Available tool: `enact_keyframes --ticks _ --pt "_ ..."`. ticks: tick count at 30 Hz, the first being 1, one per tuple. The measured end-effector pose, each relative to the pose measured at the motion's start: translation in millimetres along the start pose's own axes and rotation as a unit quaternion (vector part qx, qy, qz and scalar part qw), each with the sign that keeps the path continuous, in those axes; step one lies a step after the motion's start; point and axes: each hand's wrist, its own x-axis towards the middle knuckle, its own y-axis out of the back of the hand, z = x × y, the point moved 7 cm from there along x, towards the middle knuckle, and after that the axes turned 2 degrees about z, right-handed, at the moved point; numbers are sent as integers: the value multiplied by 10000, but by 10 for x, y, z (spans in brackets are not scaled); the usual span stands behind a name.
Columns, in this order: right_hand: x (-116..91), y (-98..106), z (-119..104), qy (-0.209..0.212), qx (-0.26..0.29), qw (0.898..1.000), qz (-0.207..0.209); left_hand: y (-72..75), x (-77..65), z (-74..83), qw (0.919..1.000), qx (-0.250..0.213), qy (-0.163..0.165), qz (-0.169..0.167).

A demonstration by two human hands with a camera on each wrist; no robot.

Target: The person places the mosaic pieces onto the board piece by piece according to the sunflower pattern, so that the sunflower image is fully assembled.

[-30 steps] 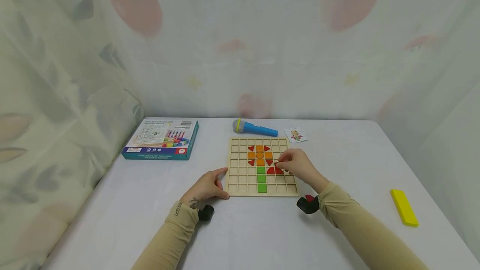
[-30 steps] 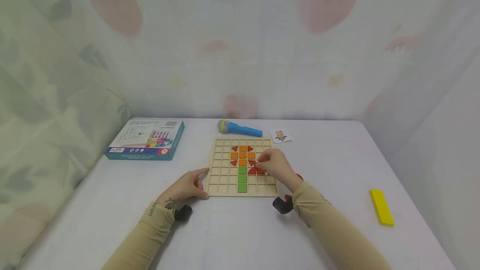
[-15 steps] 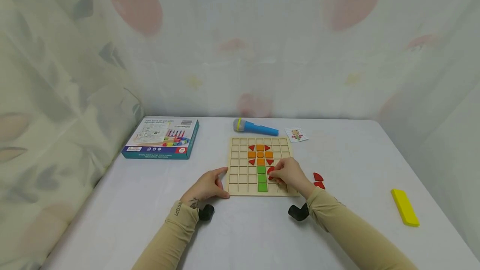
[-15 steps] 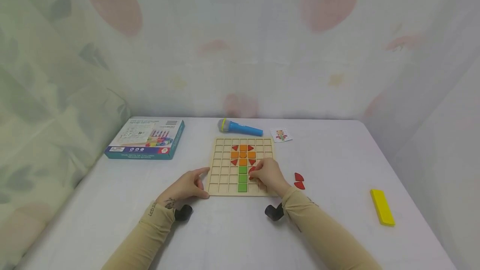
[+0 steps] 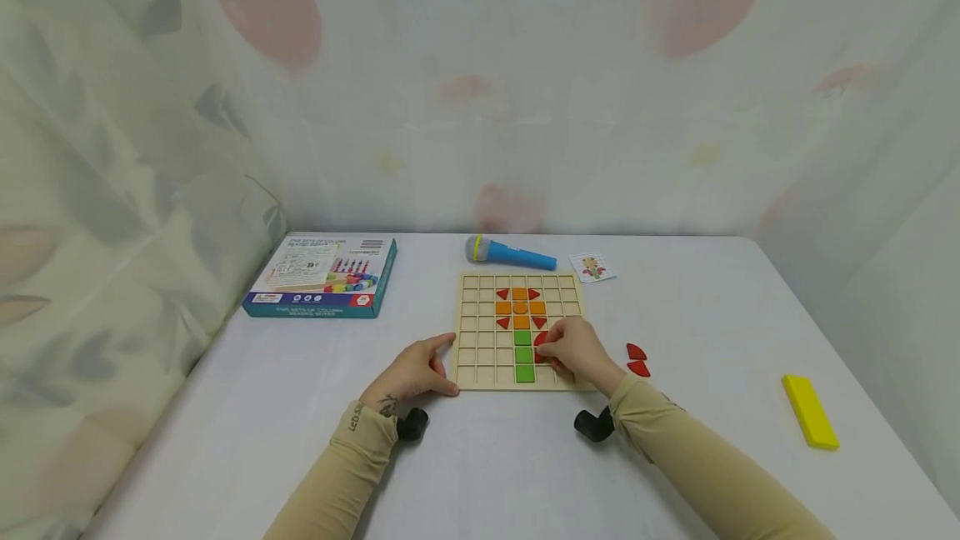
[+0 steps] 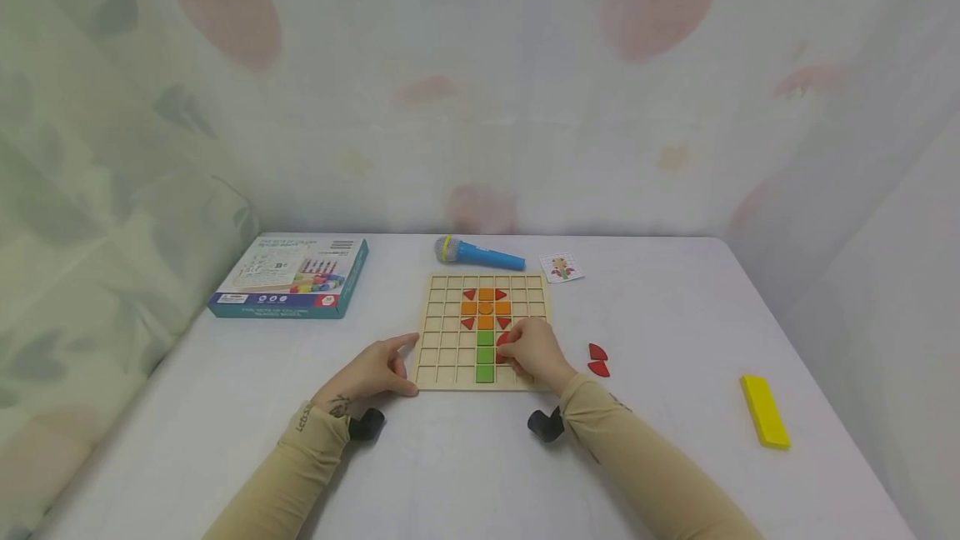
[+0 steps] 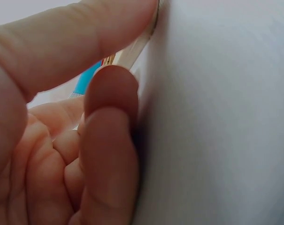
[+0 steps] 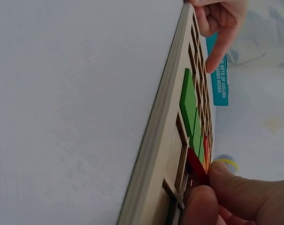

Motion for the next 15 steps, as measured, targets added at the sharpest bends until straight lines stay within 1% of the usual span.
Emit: enact_keyframes --ticks 8,15 --pt "29 -21 12 -67 -108 9999 20 -7 3 -2 10000 -73 -33 -17" --pt "22 -6 -34 56 -336 9994 85 -5 7 -6 10000 -29 -10 -10"
